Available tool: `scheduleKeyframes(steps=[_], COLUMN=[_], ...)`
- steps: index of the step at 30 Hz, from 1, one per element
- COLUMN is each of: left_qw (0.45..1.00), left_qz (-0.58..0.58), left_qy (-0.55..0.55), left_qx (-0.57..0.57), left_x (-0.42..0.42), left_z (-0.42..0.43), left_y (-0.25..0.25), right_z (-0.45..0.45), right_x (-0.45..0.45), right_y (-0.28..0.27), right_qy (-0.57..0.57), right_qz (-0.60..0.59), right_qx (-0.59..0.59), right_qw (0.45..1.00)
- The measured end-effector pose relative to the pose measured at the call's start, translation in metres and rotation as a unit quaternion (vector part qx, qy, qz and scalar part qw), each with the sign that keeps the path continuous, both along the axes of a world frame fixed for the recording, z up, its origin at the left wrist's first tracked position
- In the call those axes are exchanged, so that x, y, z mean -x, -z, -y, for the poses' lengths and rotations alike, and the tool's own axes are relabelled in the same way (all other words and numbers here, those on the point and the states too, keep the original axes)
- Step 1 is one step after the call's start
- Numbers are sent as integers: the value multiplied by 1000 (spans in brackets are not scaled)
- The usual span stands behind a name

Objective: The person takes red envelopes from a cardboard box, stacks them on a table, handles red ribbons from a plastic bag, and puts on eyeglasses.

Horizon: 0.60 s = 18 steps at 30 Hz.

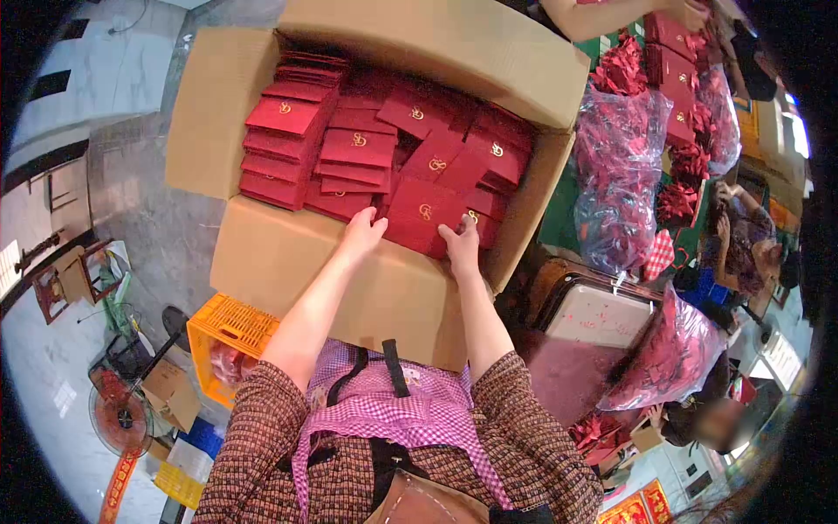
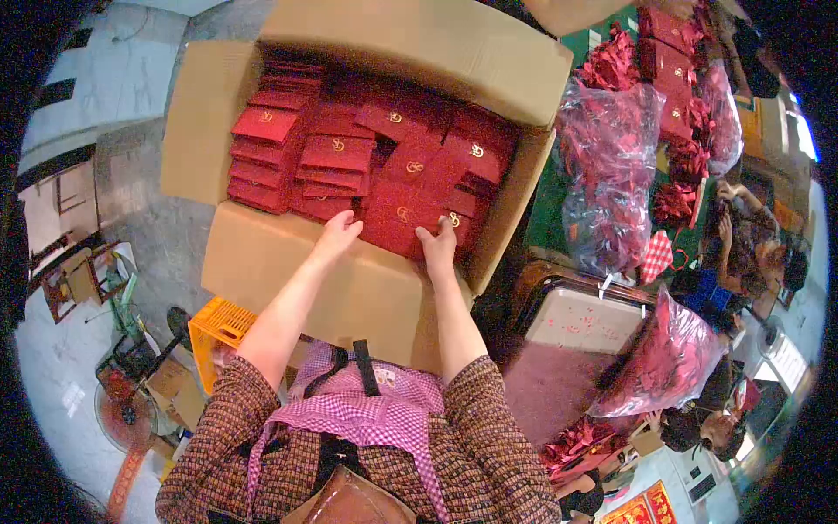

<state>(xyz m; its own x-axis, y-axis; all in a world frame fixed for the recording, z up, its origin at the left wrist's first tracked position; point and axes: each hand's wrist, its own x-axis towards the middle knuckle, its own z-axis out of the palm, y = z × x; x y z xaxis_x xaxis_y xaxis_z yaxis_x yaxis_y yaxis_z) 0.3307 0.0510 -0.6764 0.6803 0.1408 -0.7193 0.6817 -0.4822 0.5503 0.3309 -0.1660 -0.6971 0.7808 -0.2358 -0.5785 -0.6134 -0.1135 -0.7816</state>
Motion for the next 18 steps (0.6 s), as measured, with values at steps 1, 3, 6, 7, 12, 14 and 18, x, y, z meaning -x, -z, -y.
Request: scheduleKeyframes(steps=[1,3,6,7,12,14,18], left_qw=[1000,1000,999,999,963,917,906], left_qz=[0,-14,-12,-12,9,41,11], left_qy=[1,25,-11,-11,-77,-163,-200], left_qx=[0,-8,49,50,257,361,373], left_x=[-1,-5,-5,-5,-10,-13,-10], left_z=[0,1,3,4,20,31,21], left_y=[1,1,-4,-6,-39,-54,-40], right_z=[2,7,22,27,43,45,41], right_x=[-4,-13,-15,-14,-8,-7,-10], right_y=[-7,-16,-24,-22,-19,-15,-26], right_qy=[25,49,108,108,124,121,158], right_qz=[-39,-73,-97,-93,-118,-111,-107], right_qx=[-73,-206,-311,-325,-407,-409,-395], right_qw=[996,975,939,935,897,898,899])
